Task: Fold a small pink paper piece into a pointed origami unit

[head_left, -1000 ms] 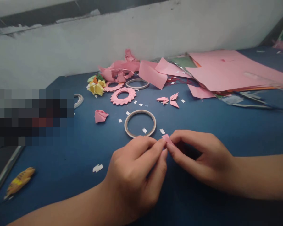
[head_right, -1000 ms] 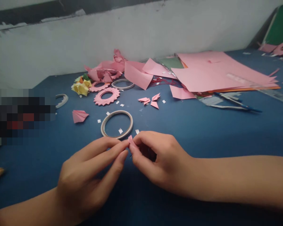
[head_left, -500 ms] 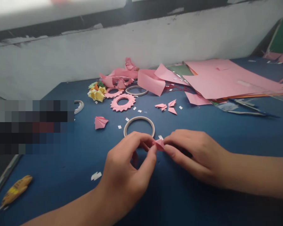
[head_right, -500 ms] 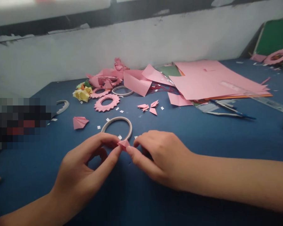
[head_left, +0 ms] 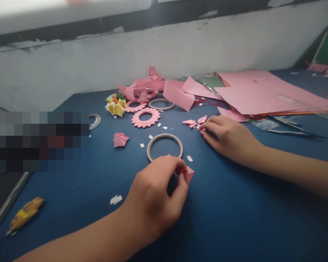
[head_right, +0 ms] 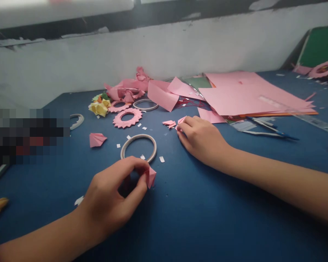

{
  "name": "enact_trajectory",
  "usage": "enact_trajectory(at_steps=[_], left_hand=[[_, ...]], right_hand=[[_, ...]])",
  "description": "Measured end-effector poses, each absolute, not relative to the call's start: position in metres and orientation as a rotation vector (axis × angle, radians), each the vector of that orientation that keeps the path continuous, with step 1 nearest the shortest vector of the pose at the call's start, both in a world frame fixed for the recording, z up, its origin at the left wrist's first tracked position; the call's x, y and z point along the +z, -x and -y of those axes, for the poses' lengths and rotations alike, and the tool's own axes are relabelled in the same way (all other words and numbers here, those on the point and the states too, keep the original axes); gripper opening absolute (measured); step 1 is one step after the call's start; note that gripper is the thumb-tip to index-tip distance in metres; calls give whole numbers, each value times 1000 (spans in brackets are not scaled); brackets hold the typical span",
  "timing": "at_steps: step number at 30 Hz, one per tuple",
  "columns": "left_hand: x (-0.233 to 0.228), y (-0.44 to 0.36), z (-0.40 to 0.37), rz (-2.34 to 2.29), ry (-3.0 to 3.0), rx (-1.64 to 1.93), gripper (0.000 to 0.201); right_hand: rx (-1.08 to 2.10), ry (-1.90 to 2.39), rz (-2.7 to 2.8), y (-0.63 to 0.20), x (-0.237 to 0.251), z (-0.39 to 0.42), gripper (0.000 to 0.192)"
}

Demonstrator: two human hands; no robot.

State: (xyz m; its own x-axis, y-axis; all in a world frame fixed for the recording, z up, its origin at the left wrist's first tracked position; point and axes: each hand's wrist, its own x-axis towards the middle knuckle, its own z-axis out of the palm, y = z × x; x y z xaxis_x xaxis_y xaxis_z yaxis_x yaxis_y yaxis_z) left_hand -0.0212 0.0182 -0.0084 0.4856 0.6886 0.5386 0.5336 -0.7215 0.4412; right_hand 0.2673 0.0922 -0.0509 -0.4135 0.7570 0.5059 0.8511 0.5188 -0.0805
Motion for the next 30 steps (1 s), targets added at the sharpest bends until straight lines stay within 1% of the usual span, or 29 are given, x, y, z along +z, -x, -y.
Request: enact_trajectory(at_steps=[7, 13, 16, 18, 21, 22, 23, 25, 27, 28, 30], left_hand=[[-12, 20, -19, -1007, -2558, 1074, 18], [-11, 21, -17, -1006, -2522, 1082, 23], [-13, 22, -16, -1001, -2505, 1080, 25], [-15, 23, -16, -996, -2488, 1083, 29], [-17, 23, -15, -976, -2471, 1082, 38], [-17, 24, -15, -967, -2472, 1074, 38], [-17, 23, -16, -955, -2476, 1064, 37], [-15, 23, -17, -924, -2483, 1041, 28], [-13, 22, -19, -895, -2484, 1013, 21], [-13, 21, -19, -886, -2478, 996, 21], [-12, 20, -20, -880, -2452, 965, 23]], right_hand=[[-229, 1335, 2270, -277, -54, -104, 37], [-170, 1324, 2262, -276, -54, -104, 41], [-102, 1291, 2285, -278, -56, -109, 36], [-31, 1260, 2322, -280, -57, -114, 33], [82, 1235, 2340, -283, -58, -120, 43], [122, 1233, 2331, -283, -57, -121, 44], [168, 1234, 2317, -281, -56, -120, 44], [278, 1236, 2271, -275, -52, -113, 44], [416, 1231, 2204, -265, -45, -99, 37], [497, 1225, 2165, -259, -41, -90, 28], [678, 1200, 2085, -246, -32, -71, 38]])
